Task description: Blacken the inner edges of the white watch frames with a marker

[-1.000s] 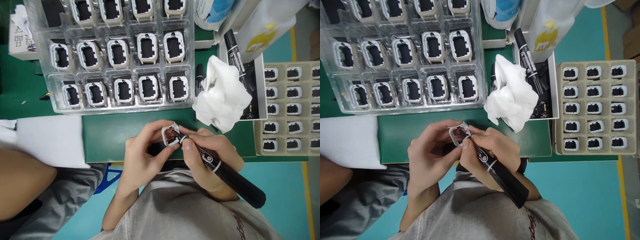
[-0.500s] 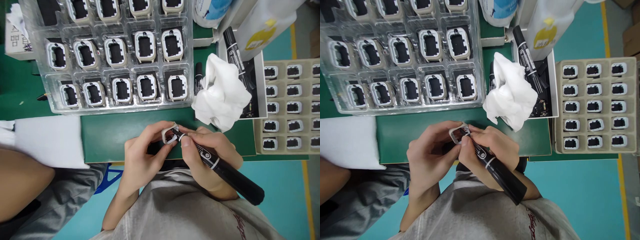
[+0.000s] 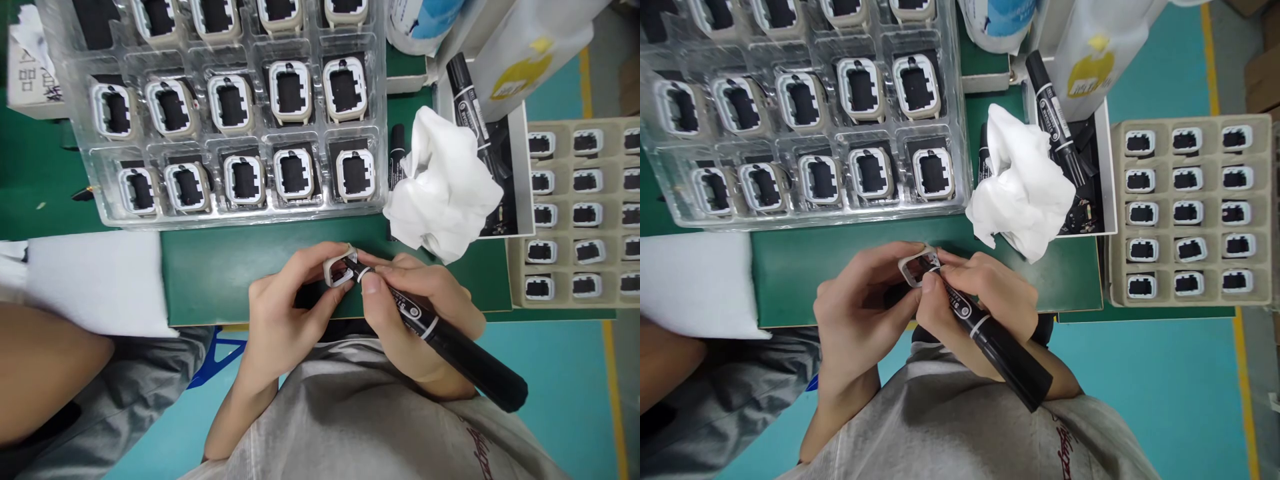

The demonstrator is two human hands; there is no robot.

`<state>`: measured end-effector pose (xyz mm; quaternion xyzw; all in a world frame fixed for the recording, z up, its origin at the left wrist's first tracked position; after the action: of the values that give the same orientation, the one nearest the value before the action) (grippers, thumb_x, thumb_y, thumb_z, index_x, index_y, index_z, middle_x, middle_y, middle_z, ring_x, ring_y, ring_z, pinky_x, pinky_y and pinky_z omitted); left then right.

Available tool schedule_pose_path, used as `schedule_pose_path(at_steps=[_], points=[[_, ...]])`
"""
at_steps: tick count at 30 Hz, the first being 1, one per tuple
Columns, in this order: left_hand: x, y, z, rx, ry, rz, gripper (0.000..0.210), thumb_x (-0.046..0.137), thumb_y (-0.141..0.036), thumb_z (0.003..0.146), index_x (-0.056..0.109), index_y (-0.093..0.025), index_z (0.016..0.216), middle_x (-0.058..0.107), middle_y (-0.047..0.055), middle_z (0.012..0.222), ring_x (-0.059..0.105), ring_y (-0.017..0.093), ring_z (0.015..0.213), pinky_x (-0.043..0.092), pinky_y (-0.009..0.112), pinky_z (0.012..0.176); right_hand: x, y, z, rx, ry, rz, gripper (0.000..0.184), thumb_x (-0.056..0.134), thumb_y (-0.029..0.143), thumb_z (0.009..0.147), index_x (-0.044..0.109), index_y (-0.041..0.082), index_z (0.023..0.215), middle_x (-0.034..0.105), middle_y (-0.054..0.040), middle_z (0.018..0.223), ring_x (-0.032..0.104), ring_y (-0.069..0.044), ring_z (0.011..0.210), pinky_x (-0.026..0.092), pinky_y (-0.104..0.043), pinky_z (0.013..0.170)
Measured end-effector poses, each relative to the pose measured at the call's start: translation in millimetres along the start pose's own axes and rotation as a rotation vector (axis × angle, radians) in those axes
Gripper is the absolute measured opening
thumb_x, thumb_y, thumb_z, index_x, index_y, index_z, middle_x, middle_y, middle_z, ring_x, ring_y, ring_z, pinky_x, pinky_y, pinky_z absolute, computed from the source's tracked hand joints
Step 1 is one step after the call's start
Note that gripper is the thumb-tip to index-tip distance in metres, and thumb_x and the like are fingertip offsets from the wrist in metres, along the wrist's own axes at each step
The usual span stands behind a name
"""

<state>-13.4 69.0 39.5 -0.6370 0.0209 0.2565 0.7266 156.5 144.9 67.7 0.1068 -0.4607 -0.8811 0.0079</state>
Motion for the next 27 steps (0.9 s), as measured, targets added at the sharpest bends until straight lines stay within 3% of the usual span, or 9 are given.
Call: schedule_pose_path(at_steps=[13,23,27], points=[[-0.9,-1.1,-0.7,-0.014,-0.001,0.044,0.035,0.089,-0.022,0.117,0.087,-0.034,0.151,0.097,0.002,0.133,0.098,0.022,0.109,0.082,0.03,0.1,-0.1,1.1,2.2,0.001,-0.018,0.009,0.027,0.087,0.003,0.099,0.083,0.029,0.105,0.089,0.0031,0.084,0.096,-0.025,0.081,0.082,-0.03,0.074],[-0.2,-1.3,0.2,-0.022,-0.009,-0.002,0.037,0.091,-0.018,0.116,0.087,-0.032,0.15,0.097,0.002,0.131,0.098,0.022,0.11,0.081,0.029,0.104,-1.1,-0.1,3.6,-0.041,-0.023,0.034,0.026,0.085,0.005,0.099,0.082,0.03,0.104,0.089,0.0058,0.083,0.088,-0.02,0.065,0.083,-0.031,0.073],[-0.8,-0.6,-1.0,-0.036,-0.013,0.023,0.034,0.091,-0.023,0.116,0.087,-0.032,0.149,0.097,0.003,0.131,0.098,0.024,0.11,0.083,0.032,0.103,1.2,-2.1,2.5,0.001,-0.019,0.02,0.027,0.085,0.007,0.1,0.081,0.032,0.105,0.088,0.0063,0.084,0.093,-0.022,0.074,0.083,-0.032,0.07]])
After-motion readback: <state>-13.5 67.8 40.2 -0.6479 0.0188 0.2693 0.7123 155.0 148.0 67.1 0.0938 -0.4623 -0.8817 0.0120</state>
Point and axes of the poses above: each hand's wrist, its own z-axis towards the middle knuckle, its own x-axis out of the palm, y = z × x, the point moved 7 cm from there along z, towards the middle knuckle
